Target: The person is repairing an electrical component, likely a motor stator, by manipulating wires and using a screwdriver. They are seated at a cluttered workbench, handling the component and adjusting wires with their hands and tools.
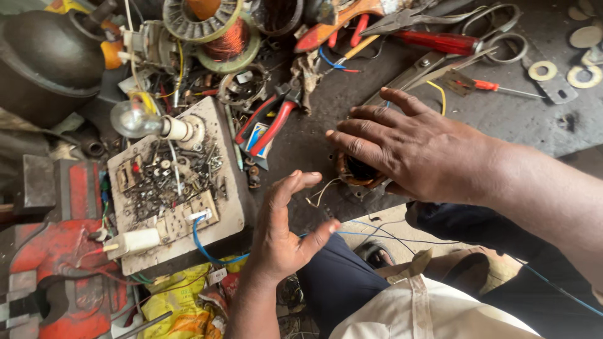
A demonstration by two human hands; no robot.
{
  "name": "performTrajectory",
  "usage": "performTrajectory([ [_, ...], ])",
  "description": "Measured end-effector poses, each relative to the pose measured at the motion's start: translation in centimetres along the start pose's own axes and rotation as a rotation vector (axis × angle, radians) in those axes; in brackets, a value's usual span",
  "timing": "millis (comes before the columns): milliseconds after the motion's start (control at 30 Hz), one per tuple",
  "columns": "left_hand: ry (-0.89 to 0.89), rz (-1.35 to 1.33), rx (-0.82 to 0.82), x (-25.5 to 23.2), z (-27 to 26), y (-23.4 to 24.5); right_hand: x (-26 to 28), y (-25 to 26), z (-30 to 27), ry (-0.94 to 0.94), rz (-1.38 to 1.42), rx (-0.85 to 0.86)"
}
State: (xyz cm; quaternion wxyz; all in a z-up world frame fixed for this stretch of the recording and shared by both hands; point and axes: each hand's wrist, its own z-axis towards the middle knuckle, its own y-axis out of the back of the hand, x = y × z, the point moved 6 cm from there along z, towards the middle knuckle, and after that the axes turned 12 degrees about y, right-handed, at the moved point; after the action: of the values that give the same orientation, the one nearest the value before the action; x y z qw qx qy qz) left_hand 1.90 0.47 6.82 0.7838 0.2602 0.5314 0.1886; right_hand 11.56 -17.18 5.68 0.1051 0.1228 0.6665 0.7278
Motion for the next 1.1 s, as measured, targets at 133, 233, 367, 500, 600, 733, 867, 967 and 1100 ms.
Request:
performTrajectory([
  [133,0.084,0.178,-0.005,1.6,-0.7,-0.2,-0.5,-0.8,0.7,-0.036,0.025,0.199],
  [233,0.05,0.378,-0.033,2.2,-0.2,-0.8,-0.7,-0.3,0.5,-0.014,0.063,0.106],
  [367,-0.014,0.392,-0.113,1.4,0.5,-0.7,-0.8,0.1,0.1,0.011,0.166,0.006],
  [500,-0.046,0.434,-0.2,0.5,0.1,0.0,-0.7,0.3,-0.4,0.053,0.144,-0.103],
  [600,-0.107,0.527,-0.248,0.0,-0.5,0.4,-0.7,-0.1,-0.6,0.015,0.262,-0.087],
  [733,-0.177,0.649,-0.36,-0.1,-0.8,1.2,-1.0,0.0,-0.5,0.006,0.249,-0.094],
  [867,-0.155,0.791,-0.352,1.1,-1.5,2.0,-1.3,-1.0,-0.5,-0.052,0.288,-0.025],
  [967,-0.083,0.864,-0.28,2.2,-1.5,1.8,-1.1,-1.1,-0.8,-0.034,0.302,-0.078],
  [1100,0.02,0.892,-0.14,2.7,-1.1,1.4,-0.3,0.1,-2.9,0.013,0.096,-0.271],
])
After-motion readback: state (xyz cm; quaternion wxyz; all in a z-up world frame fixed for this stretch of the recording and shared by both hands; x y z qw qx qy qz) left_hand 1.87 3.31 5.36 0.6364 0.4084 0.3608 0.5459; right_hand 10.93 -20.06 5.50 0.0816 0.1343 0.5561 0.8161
